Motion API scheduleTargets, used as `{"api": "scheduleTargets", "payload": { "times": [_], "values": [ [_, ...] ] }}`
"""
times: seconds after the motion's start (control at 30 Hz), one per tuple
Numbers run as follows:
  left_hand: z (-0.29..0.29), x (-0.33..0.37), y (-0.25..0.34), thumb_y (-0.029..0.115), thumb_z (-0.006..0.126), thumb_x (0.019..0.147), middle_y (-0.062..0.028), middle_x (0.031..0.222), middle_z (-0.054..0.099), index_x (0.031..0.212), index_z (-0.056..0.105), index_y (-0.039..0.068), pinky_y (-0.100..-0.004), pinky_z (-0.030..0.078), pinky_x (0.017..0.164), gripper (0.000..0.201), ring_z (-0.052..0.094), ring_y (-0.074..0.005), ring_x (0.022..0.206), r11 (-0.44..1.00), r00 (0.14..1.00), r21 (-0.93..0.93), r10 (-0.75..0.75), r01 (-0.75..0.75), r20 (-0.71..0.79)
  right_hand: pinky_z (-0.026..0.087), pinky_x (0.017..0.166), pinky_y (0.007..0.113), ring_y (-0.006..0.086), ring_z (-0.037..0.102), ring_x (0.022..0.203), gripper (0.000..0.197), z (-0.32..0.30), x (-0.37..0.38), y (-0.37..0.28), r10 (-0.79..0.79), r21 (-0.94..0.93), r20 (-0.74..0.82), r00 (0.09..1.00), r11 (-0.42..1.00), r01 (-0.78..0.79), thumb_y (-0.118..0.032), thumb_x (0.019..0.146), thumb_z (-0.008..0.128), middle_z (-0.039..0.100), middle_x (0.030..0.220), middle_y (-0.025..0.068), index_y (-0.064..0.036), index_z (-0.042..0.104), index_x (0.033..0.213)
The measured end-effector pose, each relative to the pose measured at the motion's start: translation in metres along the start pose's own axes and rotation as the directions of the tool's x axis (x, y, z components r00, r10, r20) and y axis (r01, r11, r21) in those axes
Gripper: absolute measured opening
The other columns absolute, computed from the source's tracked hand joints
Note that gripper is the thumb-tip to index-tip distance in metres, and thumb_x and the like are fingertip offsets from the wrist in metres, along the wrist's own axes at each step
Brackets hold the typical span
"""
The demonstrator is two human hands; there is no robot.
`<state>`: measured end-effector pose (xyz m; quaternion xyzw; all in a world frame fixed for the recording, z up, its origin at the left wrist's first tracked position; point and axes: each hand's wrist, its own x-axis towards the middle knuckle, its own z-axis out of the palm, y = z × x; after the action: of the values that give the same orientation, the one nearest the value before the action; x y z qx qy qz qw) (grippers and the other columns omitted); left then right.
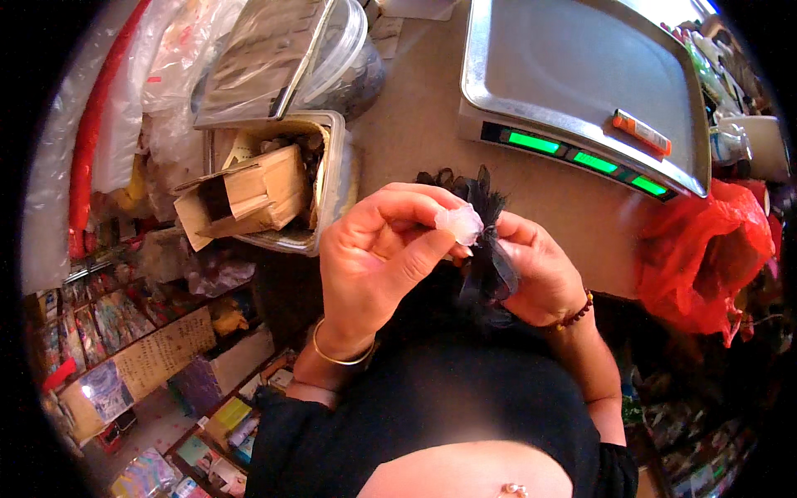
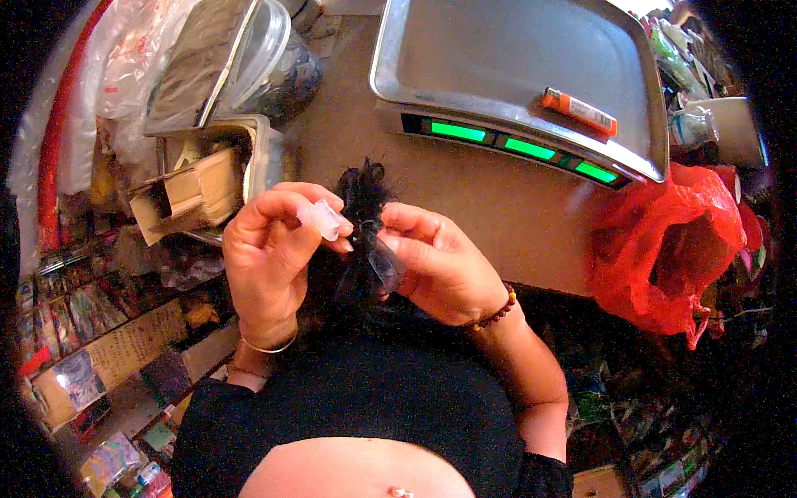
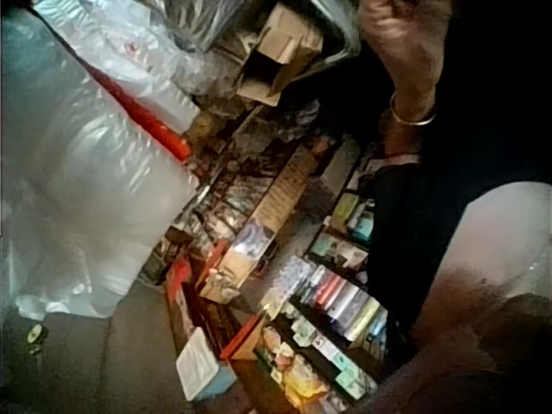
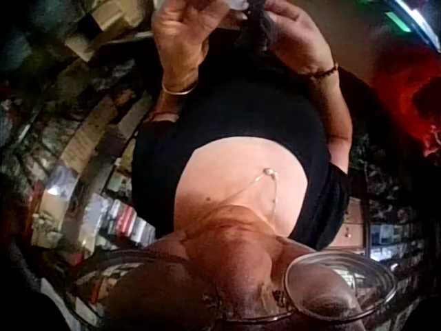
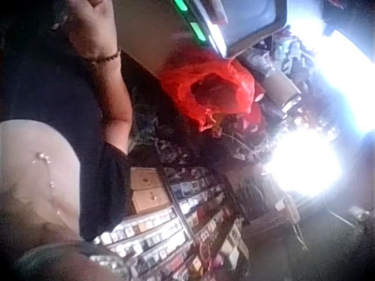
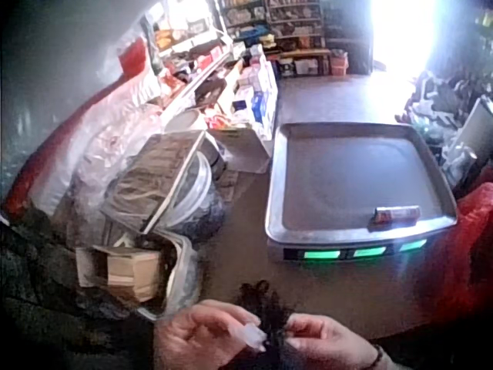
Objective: The person manipulates a black hair clip with decorative elements, using a lighter to melt and attach small pieces of white material to the accessory.
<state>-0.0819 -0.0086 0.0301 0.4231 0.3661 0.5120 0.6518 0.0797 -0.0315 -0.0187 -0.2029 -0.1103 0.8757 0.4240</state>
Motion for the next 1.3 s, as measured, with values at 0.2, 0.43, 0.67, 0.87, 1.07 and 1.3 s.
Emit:
{"api": "scheduleTargets", "payload": {
  "times": [0.2, 0.43, 0.67, 0.87, 1.07, 1.3],
  "values": [
    [0.000, 0.001, 0.003, -0.006, 0.057, 0.078, -0.0127, 0.093, 0.056, 0.086, 0.054, -0.005, -0.0254, 0.050, 0.073, 0.009, 0.058, -0.0152, 0.082, 0.999, 0.999, 0.033, 0.024, -0.025, 0.045, 0.046, 0.081, 0.032, 0.0162, 0.057, 0.089, 0.026, 0.008, 0.002, -0.004, -0.048, 0.102, 0.046, 0.998, 0.994, 0.043, -0.014, 0.082, 0.057, 0.059, 0.097, 0.0075, -0.0016, 0.051, 0.105],
    [0.002, -0.005, 0.011, -0.007, 0.060, 0.075, -0.0077, 0.084, 0.057, 0.084, 0.054, -0.003, -0.0206, 0.048, 0.066, 0.012, 0.058, -0.0104, 0.075, 0.988, 0.999, 0.152, 0.010, -0.016, 0.038, 0.045, 0.084, 0.035, 0.0197, 0.056, 0.094, 0.040, -0.005, 0.002, -0.001, -0.103, 0.151, 0.108, 0.989, 0.985, 0.086, -0.021, 0.078, 0.063, 0.058, 0.103, 0.0093, -0.0005, 0.050, 0.110],
    [0.011, -0.004, 0.013, -0.009, 0.061, 0.072, -0.0052, 0.079, 0.056, 0.081, 0.053, -0.002, -0.0177, 0.045, 0.061, 0.013, 0.055, -0.0069, 0.069, 0.932, 0.999, 0.360, 0.030, -0.036, 0.022, 0.042, 0.089, 0.036, 0.0220, 0.054, 0.101, 0.046, -0.001, 0.000, 0.003, -0.059, 0.197, 0.090, 0.994, 0.980, 0.041, -0.019, 0.076, 0.064, 0.055, 0.110, 0.0113, -0.0005, 0.047, 0.115],
    [0.009, -0.005, 0.010, -0.012, 0.060, 0.070, -0.0066, 0.081, 0.055, 0.080, 0.053, -0.001, -0.0171, 0.043, 0.060, 0.017, 0.052, -0.0067, 0.070, 0.905, 0.998, 0.421, 0.052, -0.061, 0.033, 0.041, 0.090, 0.036, 0.0212, 0.053, 0.102, 0.047, 0.005, 0.000, 0.001, -0.061, 0.182, 0.064, 0.996, 0.982, 0.048, -0.017, 0.076, 0.064, 0.055, 0.111, 0.0098, -0.0009, 0.046, 0.116],
    [0.007, -0.005, 0.011, -0.011, 0.060, 0.070, -0.0067, 0.082, 0.055, 0.082, 0.054, -0.001, -0.0170, 0.042, 0.060, 0.017, 0.052, -0.0069, 0.070, 0.885, 0.996, 0.457, 0.065, -0.086, 0.063, 0.039, 0.091, 0.034, 0.0199, 0.051, 0.103, 0.049, 0.009, 0.000, 0.001, -0.078, 0.112, -0.001, 0.997, 0.991, 0.078, -0.016, 0.075, 0.066, 0.053, 0.113, 0.0089, -0.0018, 0.045, 0.117],
    [0.004, -0.004, 0.012, -0.009, 0.062, 0.068, -0.0066, 0.080, 0.055, 0.081, 0.056, -0.001, -0.0177, 0.041, 0.058, 0.016, 0.051, -0.0082, 0.068, 0.825, 0.986, 0.542, 0.106, -0.162, 0.133, 0.040, 0.089, 0.033, 0.0192, 0.052, 0.102, 0.048, 0.010, 0.000, 0.002, -0.123, 0.095, -0.019, 0.992, 0.988, 0.124, -0.016, 0.074, 0.066, 0.054, 0.112, 0.0080, -0.0023, 0.046, 0.116]
  ]
}}
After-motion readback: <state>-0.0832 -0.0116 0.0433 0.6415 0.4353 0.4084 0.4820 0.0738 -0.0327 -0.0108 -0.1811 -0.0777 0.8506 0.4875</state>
